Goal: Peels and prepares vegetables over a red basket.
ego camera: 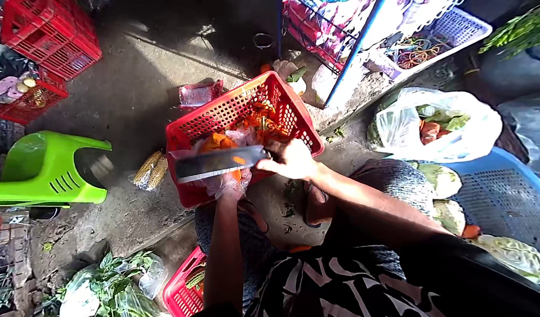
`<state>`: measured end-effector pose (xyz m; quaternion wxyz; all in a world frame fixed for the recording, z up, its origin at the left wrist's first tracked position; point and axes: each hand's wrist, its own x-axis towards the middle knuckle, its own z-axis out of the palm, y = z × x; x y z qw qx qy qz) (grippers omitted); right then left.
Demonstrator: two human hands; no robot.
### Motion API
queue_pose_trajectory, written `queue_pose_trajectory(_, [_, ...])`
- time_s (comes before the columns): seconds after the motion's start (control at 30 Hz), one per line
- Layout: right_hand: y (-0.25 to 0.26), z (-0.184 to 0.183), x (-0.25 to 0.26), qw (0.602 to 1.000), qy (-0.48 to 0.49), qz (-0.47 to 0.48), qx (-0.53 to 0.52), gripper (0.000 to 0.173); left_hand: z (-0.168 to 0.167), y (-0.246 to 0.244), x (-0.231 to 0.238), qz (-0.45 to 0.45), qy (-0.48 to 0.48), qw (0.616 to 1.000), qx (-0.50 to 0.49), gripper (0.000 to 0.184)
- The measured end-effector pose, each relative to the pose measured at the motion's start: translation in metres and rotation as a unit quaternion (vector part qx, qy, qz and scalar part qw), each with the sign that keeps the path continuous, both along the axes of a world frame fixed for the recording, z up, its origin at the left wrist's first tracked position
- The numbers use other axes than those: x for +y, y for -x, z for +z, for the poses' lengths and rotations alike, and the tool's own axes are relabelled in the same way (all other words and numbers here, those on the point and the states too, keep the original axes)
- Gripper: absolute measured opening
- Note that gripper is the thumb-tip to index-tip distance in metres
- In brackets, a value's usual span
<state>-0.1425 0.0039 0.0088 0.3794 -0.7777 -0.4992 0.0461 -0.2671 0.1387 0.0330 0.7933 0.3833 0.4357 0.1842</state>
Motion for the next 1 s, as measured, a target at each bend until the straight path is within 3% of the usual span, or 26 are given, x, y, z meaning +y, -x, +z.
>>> queue_pose_trajectory(0.03, [0.006,-0.002,0.001,0.999,-0.012,0.021,-0.035,0.085,0.0,0.007,-0.005,0.017,-0.005,0.999,0.027,0.03])
queue_pose_trajectory(0.07, [0.011,-0.001,0.002,0.997,-0.009,0.042,-0.063,0.081,-0.005,0.01,-0.008,0.036,-0.007,0.999,0.023,0.028])
queue_pose_trajectory(0.2, [0.018,-0.004,0.006,0.991,-0.006,0.074,-0.113,0.078,-0.01,0.005,-0.014,0.048,-0.017,0.997,-0.06,0.038])
queue_pose_trajectory(0.3, [0.012,-0.006,0.007,0.993,0.012,0.061,-0.101,0.08,-0.009,0.003,-0.014,0.044,0.02,0.997,-0.054,0.042])
queue_pose_trajectory(0.37, [0.004,-0.01,0.007,0.996,0.028,0.03,-0.085,0.081,0.001,0.0,-0.017,0.039,0.034,0.999,-0.003,0.032])
queue_pose_trajectory(0.47, [-0.008,-0.006,0.004,0.993,0.118,-0.016,-0.005,0.086,-0.004,-0.009,-0.013,0.003,0.02,1.0,-0.021,0.048])
queue_pose_trajectory(0.5, [-0.009,-0.005,0.003,0.993,0.117,-0.019,-0.003,0.086,-0.005,-0.009,-0.014,0.004,0.006,1.0,-0.017,0.046])
queue_pose_trajectory(0.57, [0.0,-0.002,0.002,0.994,0.11,0.016,-0.001,0.086,-0.006,0.001,-0.018,0.027,-0.016,0.999,0.005,0.025])
queue_pose_trajectory(0.67, [0.013,0.003,0.005,0.991,0.116,0.07,0.012,0.081,-0.004,0.002,-0.019,0.054,-0.018,0.998,-0.017,0.035])
queue_pose_trajectory(0.77, [0.012,-0.001,0.009,0.993,0.105,0.061,0.001,0.083,-0.004,0.002,-0.024,0.078,-0.034,0.996,0.031,0.021])
queue_pose_trajectory(1.0, [0.0,-0.015,0.011,0.996,0.088,0.031,-0.013,0.086,0.0,-0.004,-0.019,0.05,-0.034,0.997,0.04,0.02])
